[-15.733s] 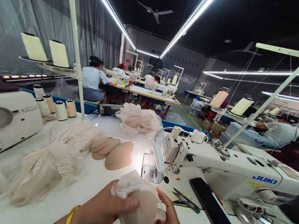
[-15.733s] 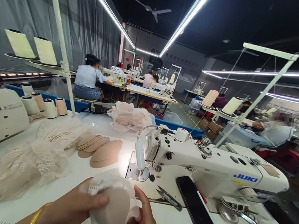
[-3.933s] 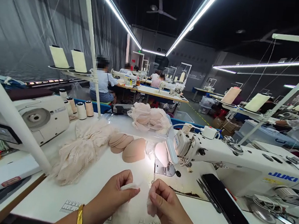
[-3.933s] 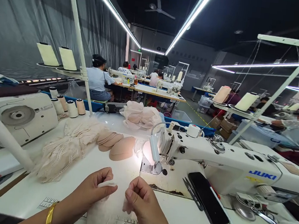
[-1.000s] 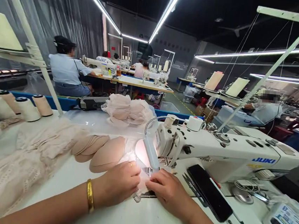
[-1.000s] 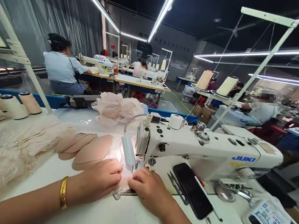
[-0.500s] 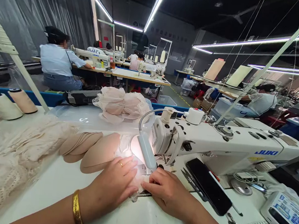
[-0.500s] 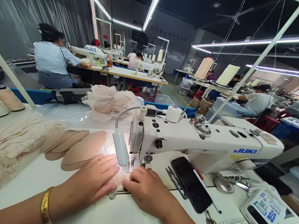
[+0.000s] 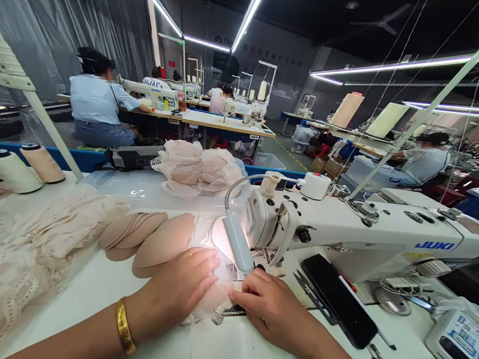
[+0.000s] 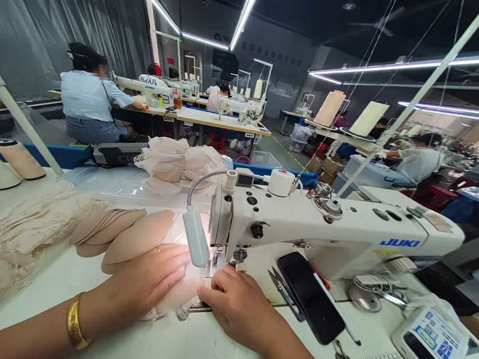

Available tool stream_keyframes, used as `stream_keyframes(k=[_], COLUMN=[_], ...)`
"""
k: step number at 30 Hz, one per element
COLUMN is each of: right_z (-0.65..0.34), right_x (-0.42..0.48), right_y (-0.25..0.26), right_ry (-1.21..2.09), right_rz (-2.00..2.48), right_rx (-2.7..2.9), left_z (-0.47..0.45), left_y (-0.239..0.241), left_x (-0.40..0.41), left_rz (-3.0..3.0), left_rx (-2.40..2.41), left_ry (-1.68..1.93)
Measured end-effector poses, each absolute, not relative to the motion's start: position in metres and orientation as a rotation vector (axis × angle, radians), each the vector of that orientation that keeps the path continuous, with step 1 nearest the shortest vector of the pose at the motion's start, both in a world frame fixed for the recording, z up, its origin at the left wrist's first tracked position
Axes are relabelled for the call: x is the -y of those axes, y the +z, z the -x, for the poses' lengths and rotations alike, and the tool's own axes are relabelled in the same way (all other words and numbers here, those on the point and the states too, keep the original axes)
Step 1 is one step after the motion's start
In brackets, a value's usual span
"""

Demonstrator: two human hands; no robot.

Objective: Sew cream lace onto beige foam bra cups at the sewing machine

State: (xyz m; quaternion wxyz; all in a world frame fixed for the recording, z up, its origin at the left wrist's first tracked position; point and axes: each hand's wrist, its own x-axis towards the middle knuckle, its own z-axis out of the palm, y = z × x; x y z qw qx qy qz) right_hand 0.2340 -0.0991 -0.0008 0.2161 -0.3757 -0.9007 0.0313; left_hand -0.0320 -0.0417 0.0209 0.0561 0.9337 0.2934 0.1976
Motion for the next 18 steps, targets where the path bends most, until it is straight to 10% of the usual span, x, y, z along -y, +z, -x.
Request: stream_keyframes(k=[18], right_z=[-0.237], right_x=[0.102], right_y=[0.003], right_ry=[0.083], right_rz=[0.842], right_rx=[2.519], left_z=[0.025], left_y=[0.012], left_x=[0.05], left_rz=[-2.838], left_rx=[-0.537], left_ry=[0.514])
